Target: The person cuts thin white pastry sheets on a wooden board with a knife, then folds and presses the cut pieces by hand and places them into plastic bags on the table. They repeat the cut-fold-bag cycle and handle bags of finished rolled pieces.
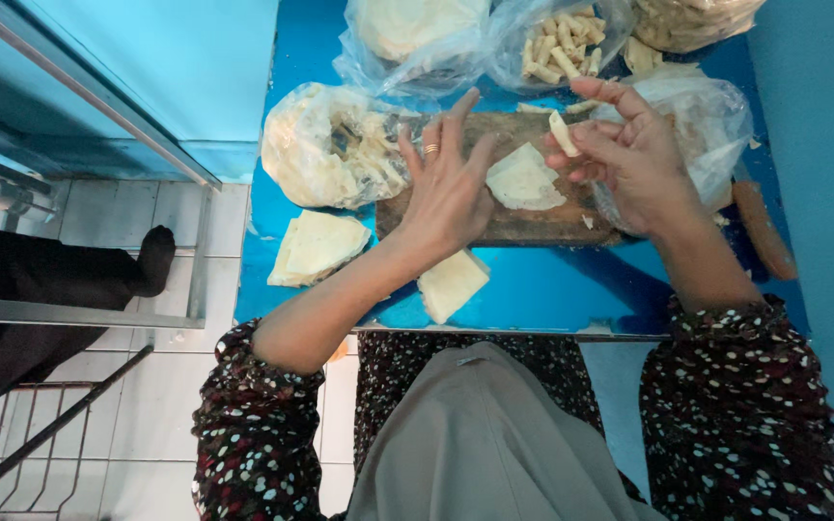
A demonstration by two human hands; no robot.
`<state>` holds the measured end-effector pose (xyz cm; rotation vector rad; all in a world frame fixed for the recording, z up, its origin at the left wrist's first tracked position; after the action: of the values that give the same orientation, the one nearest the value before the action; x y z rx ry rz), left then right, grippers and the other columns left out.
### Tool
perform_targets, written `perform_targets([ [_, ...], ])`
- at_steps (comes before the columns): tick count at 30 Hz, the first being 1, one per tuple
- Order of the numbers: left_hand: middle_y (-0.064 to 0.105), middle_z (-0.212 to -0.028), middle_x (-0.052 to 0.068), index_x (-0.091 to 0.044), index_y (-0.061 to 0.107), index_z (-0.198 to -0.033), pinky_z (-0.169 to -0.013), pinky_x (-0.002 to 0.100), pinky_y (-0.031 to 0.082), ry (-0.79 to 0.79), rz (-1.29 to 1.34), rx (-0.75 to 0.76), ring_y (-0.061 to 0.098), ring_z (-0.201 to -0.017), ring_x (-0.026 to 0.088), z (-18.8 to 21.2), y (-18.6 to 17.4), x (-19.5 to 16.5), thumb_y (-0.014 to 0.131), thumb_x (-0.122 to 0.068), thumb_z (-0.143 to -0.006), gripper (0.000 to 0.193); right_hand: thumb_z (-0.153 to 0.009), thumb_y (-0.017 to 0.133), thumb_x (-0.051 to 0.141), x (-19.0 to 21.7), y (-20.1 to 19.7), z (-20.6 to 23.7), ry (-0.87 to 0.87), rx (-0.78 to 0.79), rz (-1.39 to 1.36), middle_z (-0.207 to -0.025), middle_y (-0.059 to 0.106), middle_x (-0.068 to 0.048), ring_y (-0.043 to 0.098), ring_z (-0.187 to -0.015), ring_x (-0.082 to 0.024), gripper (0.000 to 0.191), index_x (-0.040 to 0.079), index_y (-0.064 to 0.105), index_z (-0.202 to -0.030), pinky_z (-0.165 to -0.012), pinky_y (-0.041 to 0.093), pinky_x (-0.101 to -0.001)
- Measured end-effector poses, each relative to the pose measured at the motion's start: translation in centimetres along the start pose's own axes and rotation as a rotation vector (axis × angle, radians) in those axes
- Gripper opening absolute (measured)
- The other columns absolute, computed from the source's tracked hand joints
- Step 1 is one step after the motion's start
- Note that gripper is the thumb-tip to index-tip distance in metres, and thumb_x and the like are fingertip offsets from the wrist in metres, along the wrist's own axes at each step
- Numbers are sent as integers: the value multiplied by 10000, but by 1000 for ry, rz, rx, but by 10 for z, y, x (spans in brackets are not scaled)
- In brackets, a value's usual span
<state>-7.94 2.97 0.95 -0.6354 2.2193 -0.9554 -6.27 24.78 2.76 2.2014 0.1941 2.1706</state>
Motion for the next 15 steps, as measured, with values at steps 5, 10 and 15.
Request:
perform_targets([
  [5, 278, -1596, 211, -78, 622, -1267, -1138, 755, 124, 28, 123, -34, 308, -1431, 447, -4, -22, -3, 724, -53, -697, 580, -956, 711, 12, 9, 12, 15, -67, 78, 282, -1113, 741, -140, 724, -956, -173, 595, 53, 499, -1511, -734, 582, -271],
  [10, 391, -1542, 161, -161, 745, -1159, -1154, 726, 135, 106, 170, 52, 346, -1420, 402, -3, -52, -16, 763, -115, -755, 407, -885, 747, 24, 12, 43, 45, -225, 123, 765, -1151, 760, -114, 744, -956, -170, 668, 82, 477, -1494, -803, 598, -306],
  [15, 430, -1473, 191, -148, 746, -1009, -1114, 761, 153, 167, 80, 214, 365, -1351, 420, 10, -55, -47, 811, -266, -737, 303, -920, 733, 8, 49, 31, 78, -425, 35, 836, -1286, 726, -136, 711, -1124, -214, 650, 59, 470, -1512, -906, 601, -335],
])
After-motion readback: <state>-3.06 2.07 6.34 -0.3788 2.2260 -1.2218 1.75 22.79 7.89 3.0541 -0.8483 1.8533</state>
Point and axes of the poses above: each hand's wrist, its own z-axis away from the middle knuckle, its own y-axis out of the palm, x = y × z, the point moved 5 cm from there along -z, towards the middle knuckle
